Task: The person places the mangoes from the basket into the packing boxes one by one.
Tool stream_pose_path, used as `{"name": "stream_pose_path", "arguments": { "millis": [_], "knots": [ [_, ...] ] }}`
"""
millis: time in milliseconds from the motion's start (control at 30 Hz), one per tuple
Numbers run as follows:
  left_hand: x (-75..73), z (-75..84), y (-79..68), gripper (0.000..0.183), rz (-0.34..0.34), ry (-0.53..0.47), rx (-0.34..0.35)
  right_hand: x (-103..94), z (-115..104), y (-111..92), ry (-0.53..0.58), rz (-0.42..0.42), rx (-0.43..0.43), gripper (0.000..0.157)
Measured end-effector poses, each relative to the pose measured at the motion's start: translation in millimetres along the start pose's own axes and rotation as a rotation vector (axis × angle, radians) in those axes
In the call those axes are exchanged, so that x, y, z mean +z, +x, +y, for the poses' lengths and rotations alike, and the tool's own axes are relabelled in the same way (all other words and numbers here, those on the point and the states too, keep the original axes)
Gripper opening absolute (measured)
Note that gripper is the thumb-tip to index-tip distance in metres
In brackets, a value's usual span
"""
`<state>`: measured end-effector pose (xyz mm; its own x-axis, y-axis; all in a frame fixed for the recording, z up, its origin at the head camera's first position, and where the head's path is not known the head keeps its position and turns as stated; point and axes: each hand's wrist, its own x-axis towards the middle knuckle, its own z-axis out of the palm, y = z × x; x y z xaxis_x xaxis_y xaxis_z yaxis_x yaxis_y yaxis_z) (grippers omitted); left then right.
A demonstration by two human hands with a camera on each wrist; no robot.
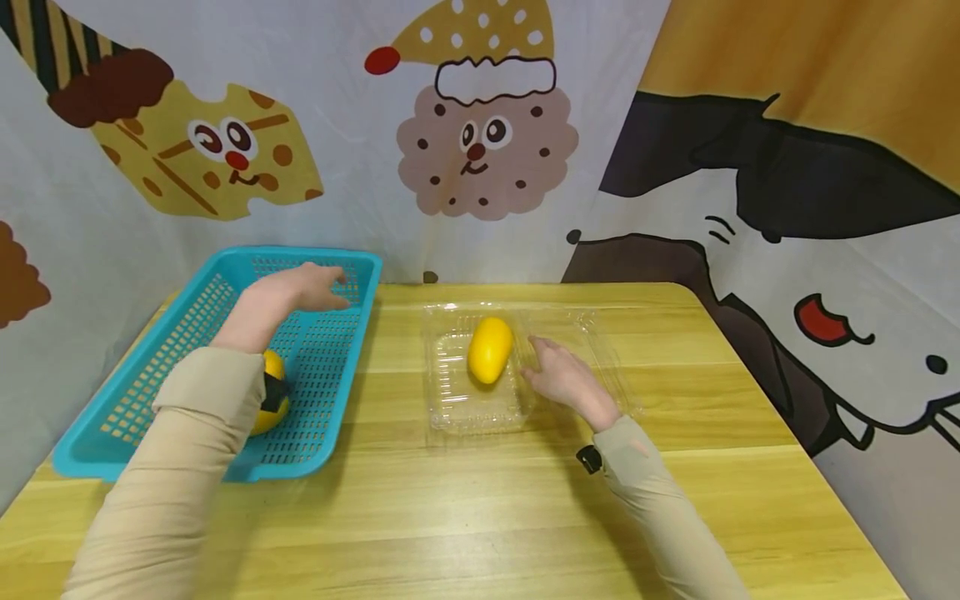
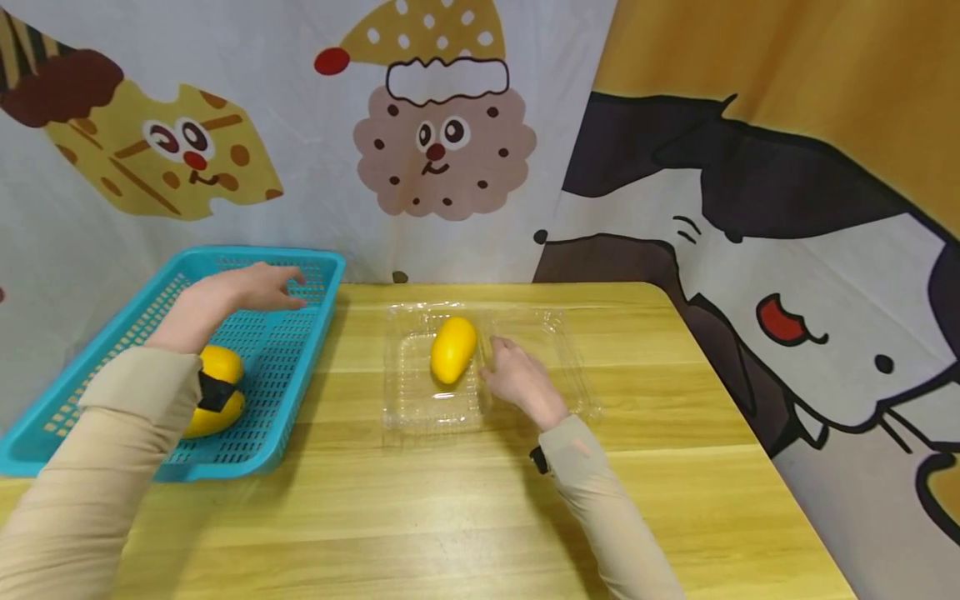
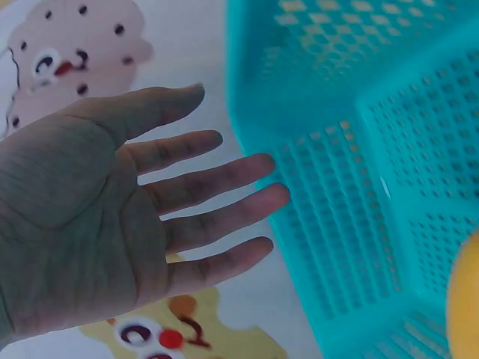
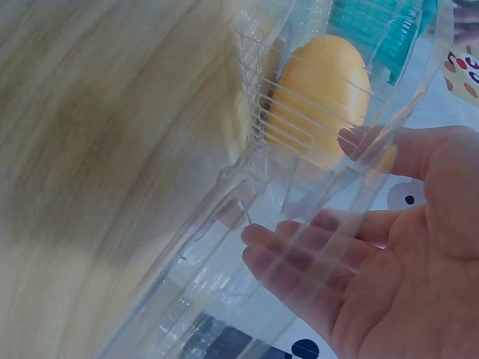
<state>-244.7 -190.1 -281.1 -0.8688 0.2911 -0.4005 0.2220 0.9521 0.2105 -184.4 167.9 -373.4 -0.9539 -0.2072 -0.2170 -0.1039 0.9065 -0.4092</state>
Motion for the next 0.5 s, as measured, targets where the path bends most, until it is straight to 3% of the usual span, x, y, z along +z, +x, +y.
{"name": "stream_pose_path", "arguments": {
  "millis": [300,500],
  "knots": [
    [13.2,-47.3,-17.3,0.061,-0.130,0.022,-0.086,0.4,0,1,-0.005,-0.004,-0.005,0.067],
    [25.0,-81.1,-16.3,0.065,-0.264,0.077,-0.130,0.6,0,1,-0.009,-0.009,-0.003,0.067]
  ]
}}
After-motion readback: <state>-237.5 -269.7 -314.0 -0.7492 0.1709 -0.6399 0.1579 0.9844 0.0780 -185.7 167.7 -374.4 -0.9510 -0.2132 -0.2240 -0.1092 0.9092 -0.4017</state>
